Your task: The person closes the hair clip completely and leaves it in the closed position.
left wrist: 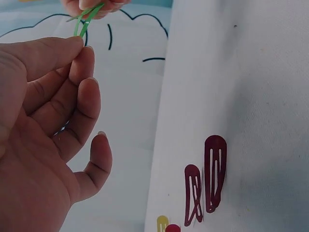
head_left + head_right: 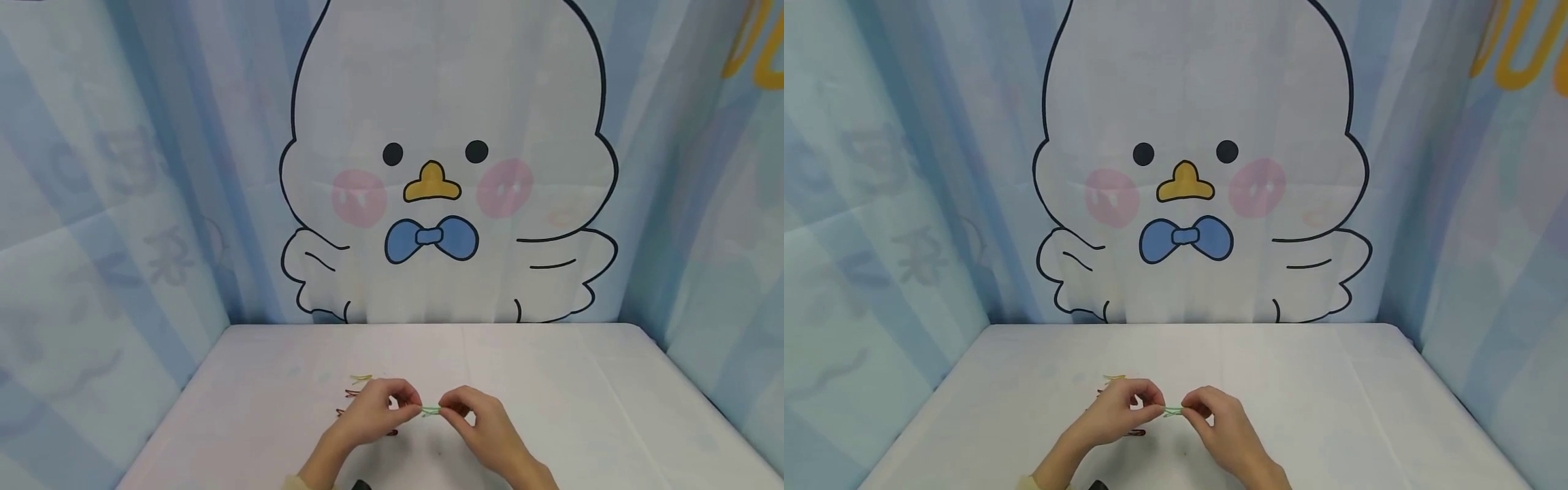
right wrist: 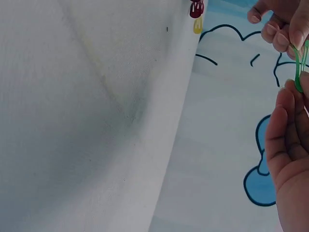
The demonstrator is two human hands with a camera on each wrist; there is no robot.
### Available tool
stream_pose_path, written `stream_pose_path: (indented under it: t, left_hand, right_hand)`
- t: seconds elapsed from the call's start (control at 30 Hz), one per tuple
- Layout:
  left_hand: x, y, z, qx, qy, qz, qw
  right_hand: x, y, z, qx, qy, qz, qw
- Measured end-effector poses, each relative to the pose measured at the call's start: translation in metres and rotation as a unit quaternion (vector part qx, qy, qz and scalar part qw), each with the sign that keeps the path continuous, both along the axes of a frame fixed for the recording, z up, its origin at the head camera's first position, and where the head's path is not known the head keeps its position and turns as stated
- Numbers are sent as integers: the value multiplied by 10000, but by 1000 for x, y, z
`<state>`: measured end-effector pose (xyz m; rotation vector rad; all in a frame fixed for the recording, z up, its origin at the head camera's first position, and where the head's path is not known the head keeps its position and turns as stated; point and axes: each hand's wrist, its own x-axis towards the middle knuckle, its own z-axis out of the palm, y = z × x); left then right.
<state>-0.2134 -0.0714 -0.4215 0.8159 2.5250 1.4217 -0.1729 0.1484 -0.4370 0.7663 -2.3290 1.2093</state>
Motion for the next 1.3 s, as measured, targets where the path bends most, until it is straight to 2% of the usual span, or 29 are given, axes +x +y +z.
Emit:
stream_pose_path:
  t: [0.2,0.3,0.43,0.6,0.8,1.07,1.3]
  left_hand:
    - [0,2,0,272,-218,82,9994]
    - [-1,1,0,592,-396,-62,9974]
    - [1,1,-2,929,-503,-210,9942]
    - [4,7,-6,1003,-525,201,9934]
    - [4,9,-9,1058,-264,504,9928]
    - [8,7,-8,1053,-70,616,9925]
    - [10,10,-4,917,440,776,9918]
  right_hand:
    - [-4,1,0,-158,129,-151,9997]
    - [-5,1,3,-182,188,-203,9995]
    - [-4,1,7,-203,6,-362,9991]
    - [-4,1,7,-206,-24,-479,9986]
    - [-7,-3,8,-312,28,-433,9986]
    - [-3,-7,9,-429,-557,-369,9968]
    - [-3,-11,7,-454,-264,-519,9973]
